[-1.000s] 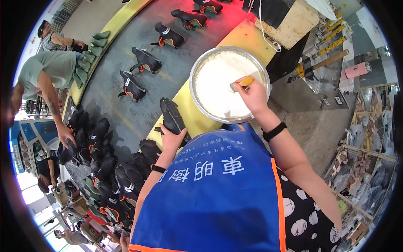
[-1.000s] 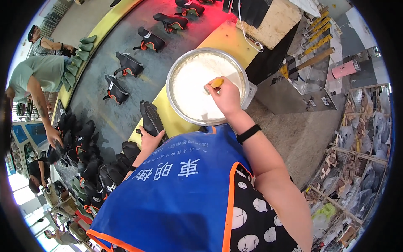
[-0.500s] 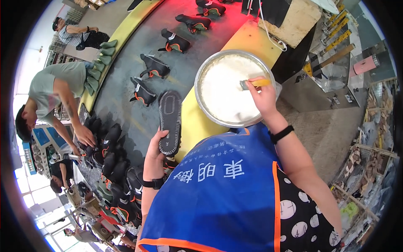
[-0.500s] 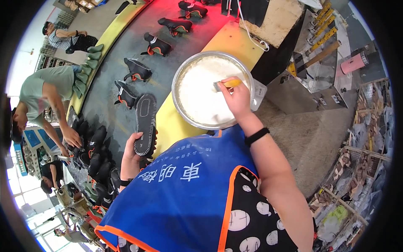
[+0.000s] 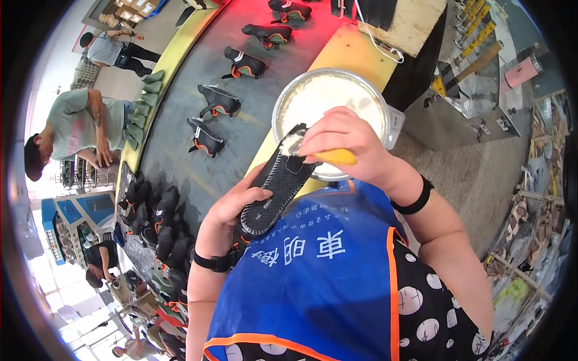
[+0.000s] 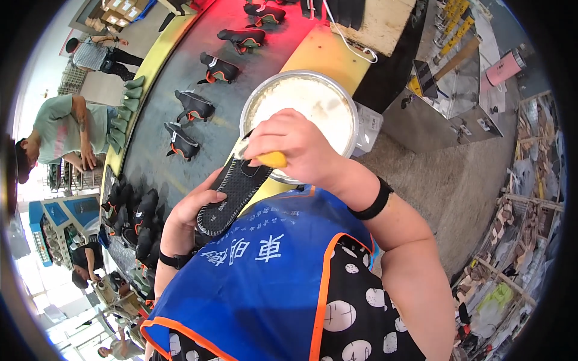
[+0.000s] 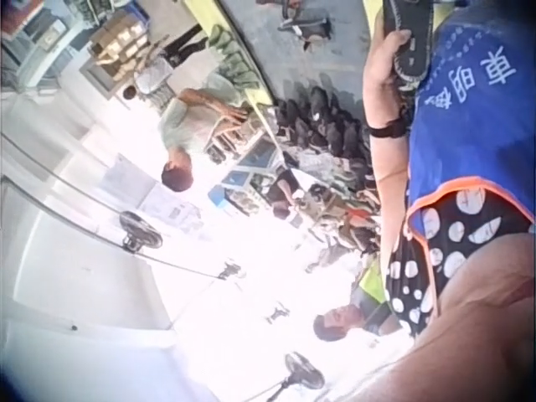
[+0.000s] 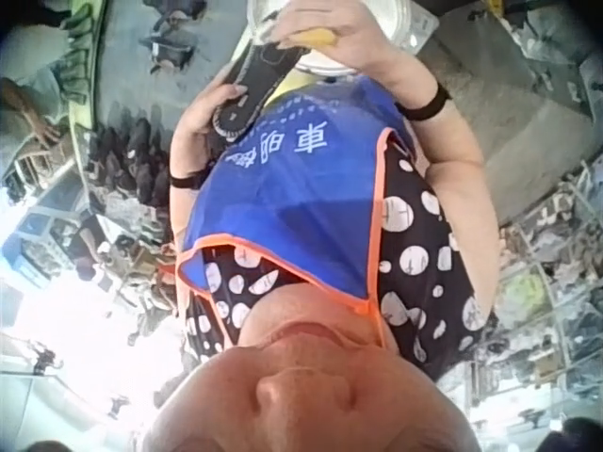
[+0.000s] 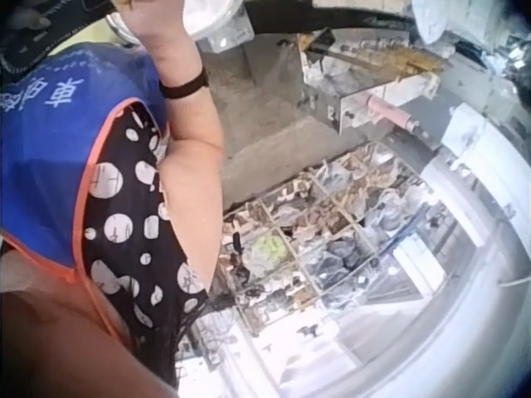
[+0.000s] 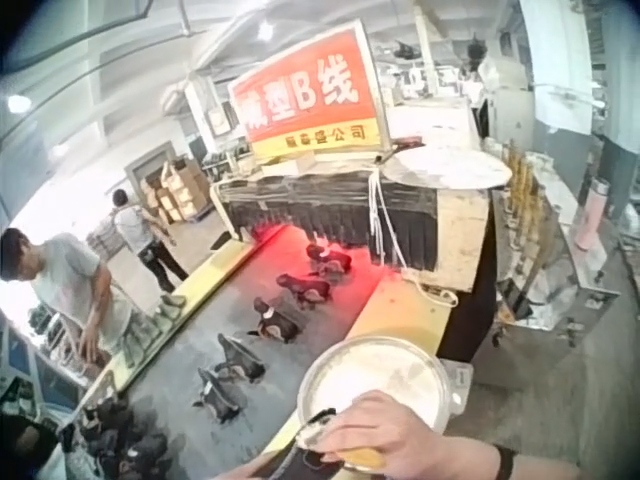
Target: Apply adhesive to shoe soles using a brush and place them on a conveyor belt.
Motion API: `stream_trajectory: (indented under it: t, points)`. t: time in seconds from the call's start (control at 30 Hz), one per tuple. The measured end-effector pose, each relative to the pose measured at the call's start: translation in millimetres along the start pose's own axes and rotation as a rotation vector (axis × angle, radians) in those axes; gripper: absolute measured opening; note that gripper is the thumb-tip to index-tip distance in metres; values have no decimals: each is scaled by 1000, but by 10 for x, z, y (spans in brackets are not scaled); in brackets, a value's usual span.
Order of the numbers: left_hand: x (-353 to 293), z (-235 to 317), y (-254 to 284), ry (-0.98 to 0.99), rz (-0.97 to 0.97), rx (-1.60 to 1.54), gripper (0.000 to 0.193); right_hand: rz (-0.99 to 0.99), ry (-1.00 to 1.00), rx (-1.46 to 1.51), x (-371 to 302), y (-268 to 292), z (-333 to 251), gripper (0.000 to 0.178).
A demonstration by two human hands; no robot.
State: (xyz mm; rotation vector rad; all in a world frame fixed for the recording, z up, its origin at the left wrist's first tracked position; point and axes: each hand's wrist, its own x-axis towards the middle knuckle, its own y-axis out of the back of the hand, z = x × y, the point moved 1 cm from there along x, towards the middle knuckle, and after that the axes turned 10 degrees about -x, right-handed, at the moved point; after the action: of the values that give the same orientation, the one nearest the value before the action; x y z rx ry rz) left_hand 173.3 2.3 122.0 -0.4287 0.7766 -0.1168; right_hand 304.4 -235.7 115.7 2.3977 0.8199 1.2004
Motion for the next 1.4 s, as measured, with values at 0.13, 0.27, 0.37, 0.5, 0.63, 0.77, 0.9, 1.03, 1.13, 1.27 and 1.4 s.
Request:
stream_trajectory:
  t: [0.13,0.27,0.37,0.5,0.63,0.77,0.9,1.03,1.13,1.27,1.4]
  points:
    - [25,-20,-28,3,-52,16,78,-29,-19,-28,-63,-59,86,12]
    - [5,-75,-10,-10,-53,-26,80,-52,-127,-90,-157,56,238,9]
    - [-19,-96,-3,-24,-62,-78,82,-23,-316,-91,-187,120,255,8]
    - [-48,-96,-21,-4,-69,-111,85,42,-279,273,-169,15,154,9]
    - [-69,-97,-24,-72,-119,-79,87,61,-338,158,-156,-3,194,13]
    - [-63,-148,22,-96,-69,-79,89,98,-553,34,-199,10,226,13]
    - [-20,-182,64,-141,-96,-105,89,230,-479,75,-189,-158,118,15]
    - [-1,-198,55,-190,-84,-127,90,258,-649,-120,-187,-221,90,19]
    - [-21,-207,39,-210,-25,-74,89,252,-673,-145,-171,-211,112,20]
    - [-2,-210,60,-264,-12,-71,86,318,-634,-126,-111,-274,92,21]
    - [33,-248,131,-312,32,-140,85,275,-678,-21,-139,-442,-131,22]
